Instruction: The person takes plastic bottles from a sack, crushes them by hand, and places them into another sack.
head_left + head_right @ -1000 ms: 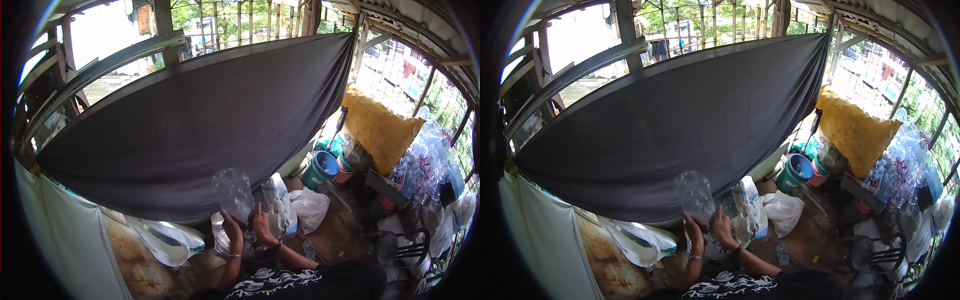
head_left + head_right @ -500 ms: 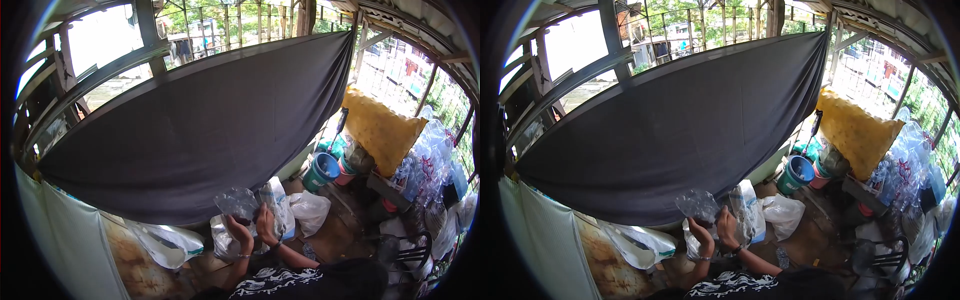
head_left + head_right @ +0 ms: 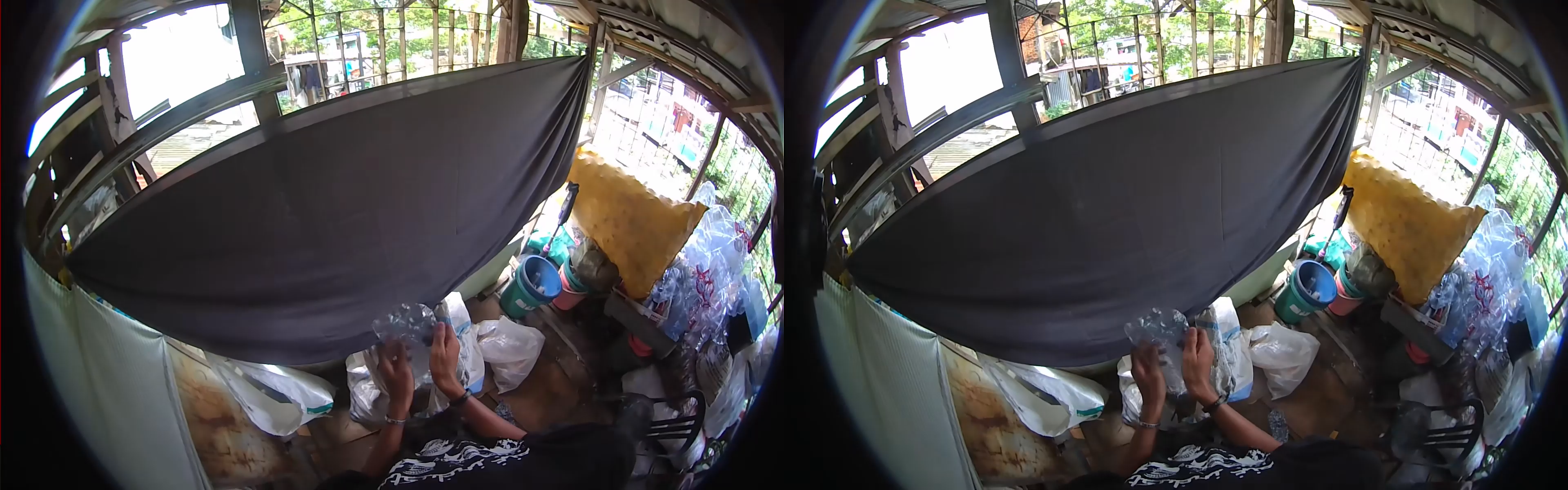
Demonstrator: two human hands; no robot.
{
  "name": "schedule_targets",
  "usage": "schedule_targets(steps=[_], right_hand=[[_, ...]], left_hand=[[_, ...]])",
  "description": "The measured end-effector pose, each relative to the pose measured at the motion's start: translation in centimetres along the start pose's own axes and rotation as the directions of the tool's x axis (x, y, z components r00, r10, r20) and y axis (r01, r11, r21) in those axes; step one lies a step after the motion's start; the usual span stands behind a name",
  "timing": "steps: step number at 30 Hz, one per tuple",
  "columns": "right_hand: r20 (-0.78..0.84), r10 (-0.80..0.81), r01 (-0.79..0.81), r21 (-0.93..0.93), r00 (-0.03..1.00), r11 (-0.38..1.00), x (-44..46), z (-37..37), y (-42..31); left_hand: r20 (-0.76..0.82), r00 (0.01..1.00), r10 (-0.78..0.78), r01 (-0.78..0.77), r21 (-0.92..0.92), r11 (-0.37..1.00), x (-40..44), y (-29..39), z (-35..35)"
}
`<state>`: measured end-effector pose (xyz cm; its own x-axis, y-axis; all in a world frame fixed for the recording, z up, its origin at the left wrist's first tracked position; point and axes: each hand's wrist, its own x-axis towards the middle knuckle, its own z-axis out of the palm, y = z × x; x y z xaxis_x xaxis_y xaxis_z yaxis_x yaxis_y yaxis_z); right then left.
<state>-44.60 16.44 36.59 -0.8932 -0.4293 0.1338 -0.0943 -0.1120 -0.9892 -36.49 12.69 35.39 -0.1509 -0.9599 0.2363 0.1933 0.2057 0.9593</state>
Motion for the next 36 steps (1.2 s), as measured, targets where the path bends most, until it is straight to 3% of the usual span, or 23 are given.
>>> schedule_targets(steps=[3,4,6,7,8,10,11,13,14,16,18,19,20,23,24,27,28,29,31,32,34,36], right_hand=[[0.030,-0.202,0.204,-0.217,0.979,0.955,-1.3,0.8,1.7],[0.058,-0.112,0.118,-0.117,0.992,0.986,-2.1,1.1,1.6],[0.152,0.081,-0.065,-0.112,0.985,0.992,-2.6,0.9,2.5],[0.194,0.173,-0.153,-0.113,0.966,0.982,-2.6,0.9,3.0],[0.174,0.237,-0.226,-0.082,0.956,0.971,-2.3,1.2,2.1],[0.145,0.381,-0.382,-0.020,0.913,0.924,-2.8,1.9,0.7],[0.155,0.350,-0.355,0.007,0.924,0.935,-2.9,1.8,1.6],[0.181,0.272,-0.287,0.062,0.945,0.956,-1.8,1.6,3.8],[0.075,0.074,-0.076,0.032,0.994,0.997,-1.8,2.2,2.3],[-0.078,-0.246,0.245,-0.019,0.966,0.969,-1.2,4.1,-0.1],[-0.075,-0.318,0.313,-0.077,0.945,0.947,-1.9,4.3,-1.2],[-0.005,-0.234,0.233,-0.097,0.972,0.968,-2.3,3.8,-1.7],[0.062,-0.147,0.154,-0.124,0.987,0.980,-2.6,3.6,-1.9],[0.155,-0.314,0.345,-0.253,0.937,0.904,-3.6,4.0,0.5],[0.190,-0.243,0.278,-0.188,0.951,0.942,-4.0,4.1,1.4],[0.312,-0.073,0.082,-0.017,0.947,0.996,-4.7,4.9,1.6],[0.356,-0.038,0.032,0.023,0.934,0.999,-5.1,4.9,1.2],[0.399,-0.002,-0.024,0.060,0.917,0.998,-5.5,4.9,0.7],[0.543,0.069,-0.151,0.108,0.837,0.983,-4.4,4.9,1.7],[0.615,0.099,-0.221,0.125,0.783,0.967,-4.4,5.0,1.8],[0.748,0.068,-0.200,0.088,0.660,0.976,-5.8,5.2,2.3],[0.852,0.030,-0.157,0.061,0.523,0.986,-6.9,5.5,2.3]], left_hand=[[-0.049,0.976,-0.213,0.204,-0.154,0.967,0.8,-0.6,-1.1],[-0.195,0.970,-0.147,0.164,0.078,0.983,1.1,-2.4,-1.1],[-0.221,0.959,-0.178,0.227,0.218,0.949,1.4,-3.0,-2.1],[-0.232,0.954,-0.189,0.252,0.285,0.925,1.6,-3.3,-2.4],[-0.282,0.949,-0.142,0.199,0.184,0.963,1.9,-3.1,-2.0],[-0.122,0.983,-0.137,0.168,0.304,0.938,2.6,-2.8,-2.8],[-0.044,0.988,-0.145,0.151,0.359,0.921,2.6,-2.5,-3.3],[-0.038,0.997,-0.071,0.080,0.347,0.935,2.8,-2.2,-3.6],[-0.021,0.999,-0.038,0.043,0.345,0.937,3.0,-0.3,-3.6],[0.112,0.993,0.030,-0.069,0.357,0.932,2.8,0.1,-4.5],[0.139,0.986,0.096,-0.137,0.330,0.934,2.7,-0.5,-4.8],[0.154,0.980,0.129,-0.173,0.315,0.933,2.7,-0.8,-4.8],[0.042,0.928,0.370,-0.367,0.260,0.893,3.1,-0.5,-4.4],[-0.018,0.998,0.056,-0.057,-0.055,0.997,3.4,1.0,-5.6],[0.031,0.999,-0.028,0.023,0.154,0.988,3.7,1.7,-6.7],[0.081,0.985,-0.156,0.139,0.180,0.974,5.8,2.9,-7.9],[0.145,0.961,-0.236,0.222,0.103,0.970,6.5,2.1,-8.7],[0.157,0.973,-0.167,0.143,0.151,0.978,6.9,1.9,-9.5],[0.188,0.982,-0.026,-0.020,0.239,0.971,7.8,1.7,-10.9],[0.159,0.984,-0.081,0.054,0.163,0.985,8.1,2.1,-11.4],[0.108,0.975,-0.193,0.193,0.004,0.981,8.9,2.9,-12.5],[0.244,0.970,-0.018,0.056,-0.148,0.987,9.2,1.5,-13.1]])
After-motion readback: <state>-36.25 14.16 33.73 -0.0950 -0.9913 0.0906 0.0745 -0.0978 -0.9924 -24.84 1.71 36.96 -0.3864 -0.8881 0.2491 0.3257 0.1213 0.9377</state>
